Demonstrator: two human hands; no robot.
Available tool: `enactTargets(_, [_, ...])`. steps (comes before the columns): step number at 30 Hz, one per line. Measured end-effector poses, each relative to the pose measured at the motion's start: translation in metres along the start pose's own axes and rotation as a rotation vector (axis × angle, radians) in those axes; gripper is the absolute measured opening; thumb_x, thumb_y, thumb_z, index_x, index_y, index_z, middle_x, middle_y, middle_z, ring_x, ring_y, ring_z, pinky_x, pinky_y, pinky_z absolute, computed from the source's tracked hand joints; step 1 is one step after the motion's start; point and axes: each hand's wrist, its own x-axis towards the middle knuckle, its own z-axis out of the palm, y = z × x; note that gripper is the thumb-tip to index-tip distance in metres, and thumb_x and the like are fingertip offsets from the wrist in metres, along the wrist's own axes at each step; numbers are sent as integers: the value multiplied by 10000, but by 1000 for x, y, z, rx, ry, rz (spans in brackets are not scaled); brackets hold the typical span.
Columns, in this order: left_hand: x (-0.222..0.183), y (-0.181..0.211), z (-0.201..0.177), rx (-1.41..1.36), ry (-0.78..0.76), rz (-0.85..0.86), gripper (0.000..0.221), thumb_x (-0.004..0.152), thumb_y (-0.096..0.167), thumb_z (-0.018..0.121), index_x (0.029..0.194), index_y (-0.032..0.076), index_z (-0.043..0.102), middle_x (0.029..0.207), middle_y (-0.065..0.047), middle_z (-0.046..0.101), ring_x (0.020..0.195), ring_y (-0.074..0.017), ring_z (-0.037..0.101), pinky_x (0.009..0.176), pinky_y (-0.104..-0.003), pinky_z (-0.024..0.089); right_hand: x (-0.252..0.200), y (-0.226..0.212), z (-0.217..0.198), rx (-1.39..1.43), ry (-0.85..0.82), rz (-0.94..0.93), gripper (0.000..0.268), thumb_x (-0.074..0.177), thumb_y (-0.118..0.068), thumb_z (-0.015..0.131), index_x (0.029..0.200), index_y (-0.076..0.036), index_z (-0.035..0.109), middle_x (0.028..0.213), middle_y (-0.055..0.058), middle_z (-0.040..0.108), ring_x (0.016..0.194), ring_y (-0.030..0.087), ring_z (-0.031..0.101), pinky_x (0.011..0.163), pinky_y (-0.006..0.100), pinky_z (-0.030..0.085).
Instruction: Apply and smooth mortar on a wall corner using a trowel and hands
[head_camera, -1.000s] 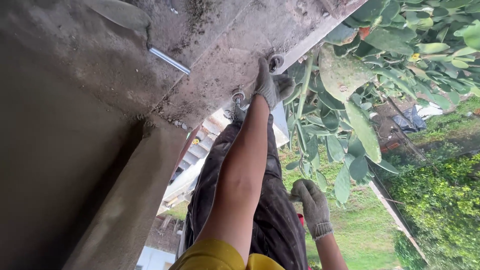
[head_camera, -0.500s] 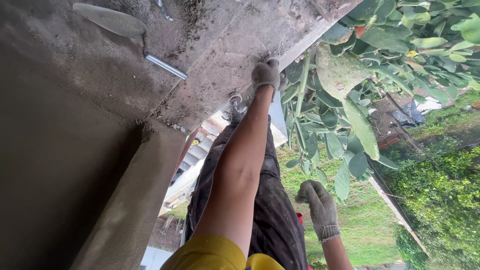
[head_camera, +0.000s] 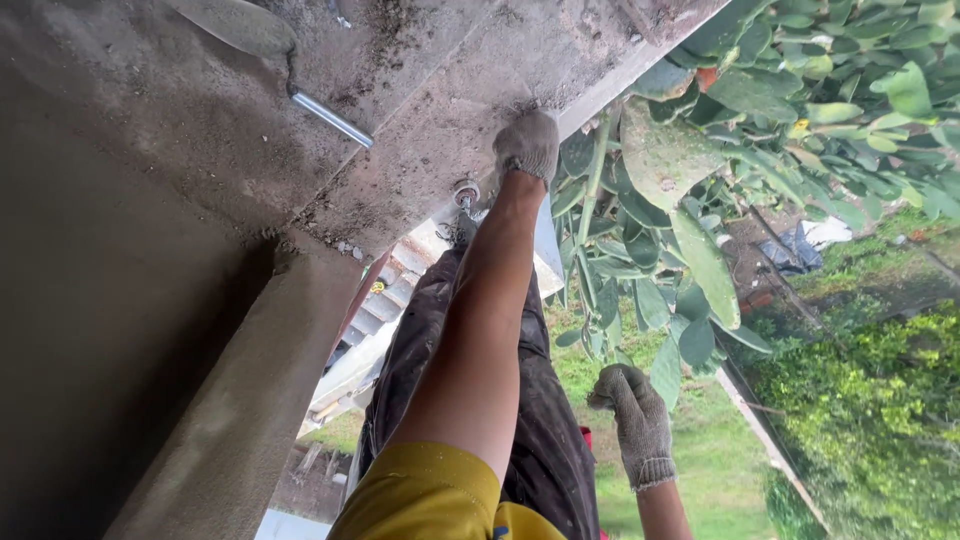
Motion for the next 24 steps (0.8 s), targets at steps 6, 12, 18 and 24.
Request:
enactTargets(6, [-73,-17,-46,-754,68,-226,665,708,811,551,853,184,717,743,-25,733,639,-182,685,467,-324,482,-7,13,22,33,38,49,291,985,-228,629,1031,55,675,791,187,665,701,312,696,697,405,606])
enactTargets(12, [-58,-26,-22,-1620,-245,-541,1005,677,845,407,1033,-61,657,879,-226,737,670,-324,730,545,-437,635,-19,12,37,-174,-98,52,333,976,-320,583,901,-14,690,744,128,708,648,267,762,683,374,601])
enactTargets(18, [-18,10,-6,-1835,-219,-589,320,956,185,484,886,-105,597,718,-319,713,477,-305,663,405,-402,572,-14,20,22,-37,-21,89,273,982,-277,623,906,-20,671,785,118,651,689,245,677,703,383,588])
enactTargets(24, [23,7,34,-715,86,-390,449,1015,274,386,991,80,791,953,-104,772,924,-241,744,651,-375,628,-9,8,3,58,17,151,327,995,-253,612,1062,60,675,842,171,629,749,319,669,744,436,593])
